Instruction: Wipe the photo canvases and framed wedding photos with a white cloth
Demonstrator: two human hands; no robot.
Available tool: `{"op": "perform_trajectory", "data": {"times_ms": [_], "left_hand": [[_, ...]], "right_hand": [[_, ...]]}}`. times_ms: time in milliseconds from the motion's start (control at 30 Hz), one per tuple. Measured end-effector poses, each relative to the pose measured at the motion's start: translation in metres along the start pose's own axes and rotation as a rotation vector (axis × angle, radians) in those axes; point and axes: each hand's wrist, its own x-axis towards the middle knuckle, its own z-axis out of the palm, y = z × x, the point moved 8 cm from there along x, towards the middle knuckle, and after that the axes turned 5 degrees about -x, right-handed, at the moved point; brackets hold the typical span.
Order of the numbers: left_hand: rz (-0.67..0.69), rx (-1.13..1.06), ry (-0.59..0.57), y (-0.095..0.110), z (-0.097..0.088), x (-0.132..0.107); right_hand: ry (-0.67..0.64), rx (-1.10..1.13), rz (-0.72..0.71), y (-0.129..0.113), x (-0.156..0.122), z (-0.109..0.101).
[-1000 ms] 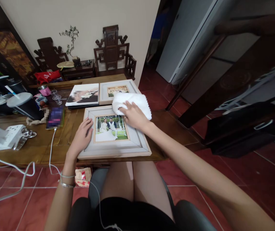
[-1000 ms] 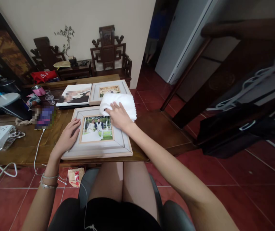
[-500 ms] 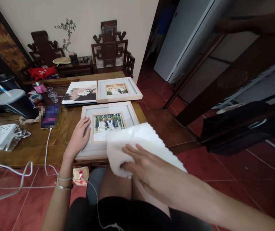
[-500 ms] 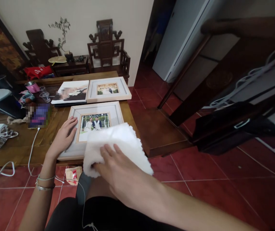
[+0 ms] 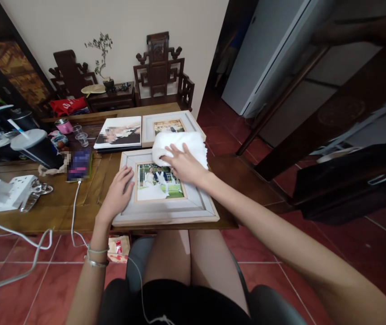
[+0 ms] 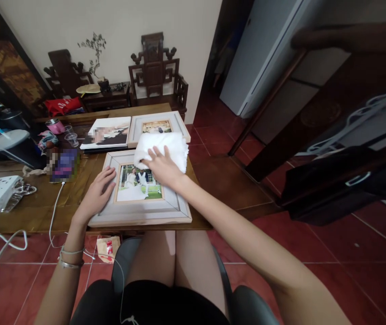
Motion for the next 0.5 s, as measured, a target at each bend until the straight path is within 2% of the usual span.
{"op": "perform_trajectory", "data": {"times_ms": [67, 167, 300, 367, 433, 500], "left_hand": [[0.001, 0.003, 0.007, 0.001, -0.001, 0.0], [0.0, 0.017, 0.01, 0.002, -0.002, 0.001], [0.005, 0.027, 0.013, 0.001, -0.001, 0.002], [0.005, 0.031, 0.012, 0.0, 0.0, 0.001], [-0.001, 0.033, 0.002, -0.002, 0.002, 0.001], [-0.003, 0.037, -0.017, -0.002, 0.004, 0.001]], "right_hand": [[-0.056, -0.013, -0.034, -0.009, -0.007, 0.004], [-0.131, 0.049, -0.123, -0.03, -0.039, 0.0], [-0.227, 0.257, -0.249, -0.063, -0.096, -0.03], [-0.293, 0.356, -0.295, -0.078, -0.116, -0.047], [-0.339, 0.41, -0.307, -0.088, -0.124, -0.054], [-0.32, 0.414, -0.292, -0.092, -0.122, -0.052]]}}
